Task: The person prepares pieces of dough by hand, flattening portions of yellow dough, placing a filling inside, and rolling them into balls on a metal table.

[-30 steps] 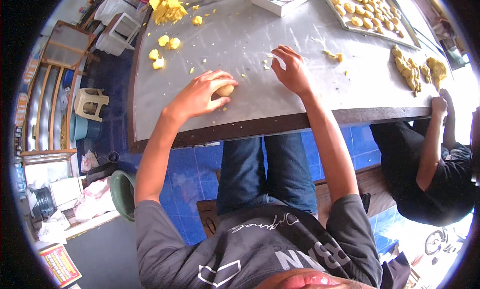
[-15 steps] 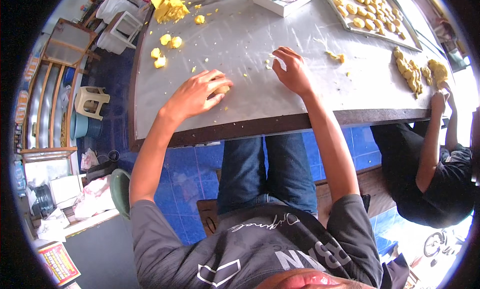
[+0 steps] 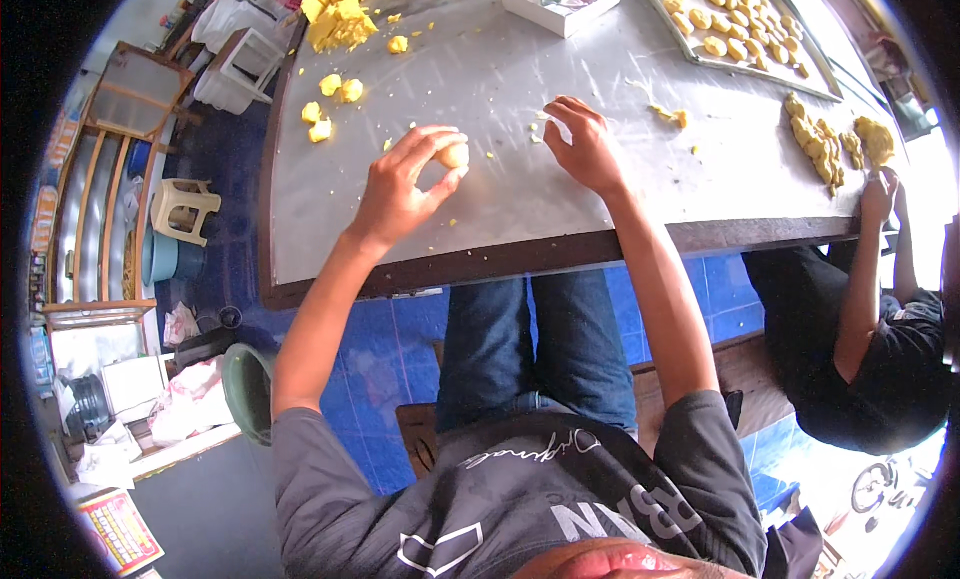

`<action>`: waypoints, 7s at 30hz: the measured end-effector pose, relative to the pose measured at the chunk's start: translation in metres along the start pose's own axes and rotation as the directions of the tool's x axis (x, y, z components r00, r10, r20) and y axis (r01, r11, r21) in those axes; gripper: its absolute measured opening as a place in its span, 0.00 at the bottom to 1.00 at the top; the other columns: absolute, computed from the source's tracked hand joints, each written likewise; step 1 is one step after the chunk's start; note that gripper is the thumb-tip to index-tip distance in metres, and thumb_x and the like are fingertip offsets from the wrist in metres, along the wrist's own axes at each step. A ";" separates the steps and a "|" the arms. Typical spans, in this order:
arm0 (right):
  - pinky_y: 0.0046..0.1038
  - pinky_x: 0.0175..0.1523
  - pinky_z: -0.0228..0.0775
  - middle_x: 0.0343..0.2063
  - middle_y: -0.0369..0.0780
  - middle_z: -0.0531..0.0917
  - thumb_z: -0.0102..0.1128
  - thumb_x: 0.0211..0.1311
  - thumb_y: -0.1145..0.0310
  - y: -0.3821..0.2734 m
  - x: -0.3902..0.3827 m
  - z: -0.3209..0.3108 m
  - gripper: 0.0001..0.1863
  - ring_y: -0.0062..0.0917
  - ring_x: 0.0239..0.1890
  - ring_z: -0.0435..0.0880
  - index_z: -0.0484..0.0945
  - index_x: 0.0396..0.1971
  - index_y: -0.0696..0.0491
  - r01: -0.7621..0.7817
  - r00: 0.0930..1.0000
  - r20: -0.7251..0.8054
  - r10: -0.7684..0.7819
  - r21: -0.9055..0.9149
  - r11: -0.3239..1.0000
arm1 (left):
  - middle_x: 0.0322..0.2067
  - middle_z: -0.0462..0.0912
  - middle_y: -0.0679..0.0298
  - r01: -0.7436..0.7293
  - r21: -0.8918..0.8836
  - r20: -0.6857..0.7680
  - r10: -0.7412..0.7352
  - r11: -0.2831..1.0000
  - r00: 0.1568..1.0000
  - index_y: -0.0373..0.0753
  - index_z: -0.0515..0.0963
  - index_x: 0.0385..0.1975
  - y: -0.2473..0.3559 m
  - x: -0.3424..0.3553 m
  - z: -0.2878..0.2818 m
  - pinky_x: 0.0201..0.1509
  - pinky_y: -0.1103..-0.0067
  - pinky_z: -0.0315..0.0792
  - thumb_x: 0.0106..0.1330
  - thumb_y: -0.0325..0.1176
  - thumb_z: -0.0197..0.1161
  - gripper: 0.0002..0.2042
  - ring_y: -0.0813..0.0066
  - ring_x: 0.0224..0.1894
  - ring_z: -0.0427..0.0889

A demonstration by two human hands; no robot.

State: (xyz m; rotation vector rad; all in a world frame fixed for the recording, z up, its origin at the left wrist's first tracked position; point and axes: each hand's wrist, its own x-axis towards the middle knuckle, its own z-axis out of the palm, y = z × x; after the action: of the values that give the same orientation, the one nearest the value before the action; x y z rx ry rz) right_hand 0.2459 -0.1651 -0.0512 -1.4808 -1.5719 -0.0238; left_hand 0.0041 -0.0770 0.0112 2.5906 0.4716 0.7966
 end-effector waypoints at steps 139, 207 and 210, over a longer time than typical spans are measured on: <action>0.35 0.60 0.65 0.54 0.44 0.71 0.58 0.61 0.63 -0.020 0.099 0.068 0.23 0.39 0.56 0.71 0.70 0.54 0.55 0.111 0.452 0.891 -0.038 -0.013 0.994 | 0.40 0.76 0.56 -0.079 0.060 -0.317 0.094 0.995 0.944 0.36 0.71 0.53 -0.121 0.026 -0.034 0.54 0.68 0.65 0.56 0.27 0.52 0.22 0.60 0.45 0.73; 0.28 0.48 0.72 0.38 0.40 0.83 0.56 0.58 0.67 -0.017 0.124 0.009 0.16 0.27 0.43 0.81 0.78 0.46 0.56 -0.269 0.621 0.775 0.113 0.076 0.960 | 0.42 0.77 0.58 0.019 0.023 -0.181 -0.015 1.000 0.983 0.39 0.73 0.51 -0.115 0.024 -0.034 0.48 0.70 0.71 0.50 0.24 0.55 0.23 0.62 0.46 0.76; 0.28 0.58 0.68 0.47 0.40 0.78 0.56 0.64 0.62 0.058 0.101 -0.045 0.18 0.26 0.51 0.76 0.74 0.49 0.57 -0.557 0.829 0.511 0.228 0.794 0.246 | 0.43 0.77 0.58 -0.003 0.025 -0.192 0.008 1.000 0.981 0.39 0.73 0.52 -0.115 0.027 -0.031 0.47 0.73 0.71 0.50 0.23 0.55 0.24 0.64 0.46 0.76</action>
State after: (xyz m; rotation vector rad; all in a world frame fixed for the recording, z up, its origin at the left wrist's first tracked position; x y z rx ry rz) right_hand 0.3357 -0.0980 0.0039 -0.8510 -0.9671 1.2907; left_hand -0.0162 0.0421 -0.0056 2.5496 0.5331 1.0554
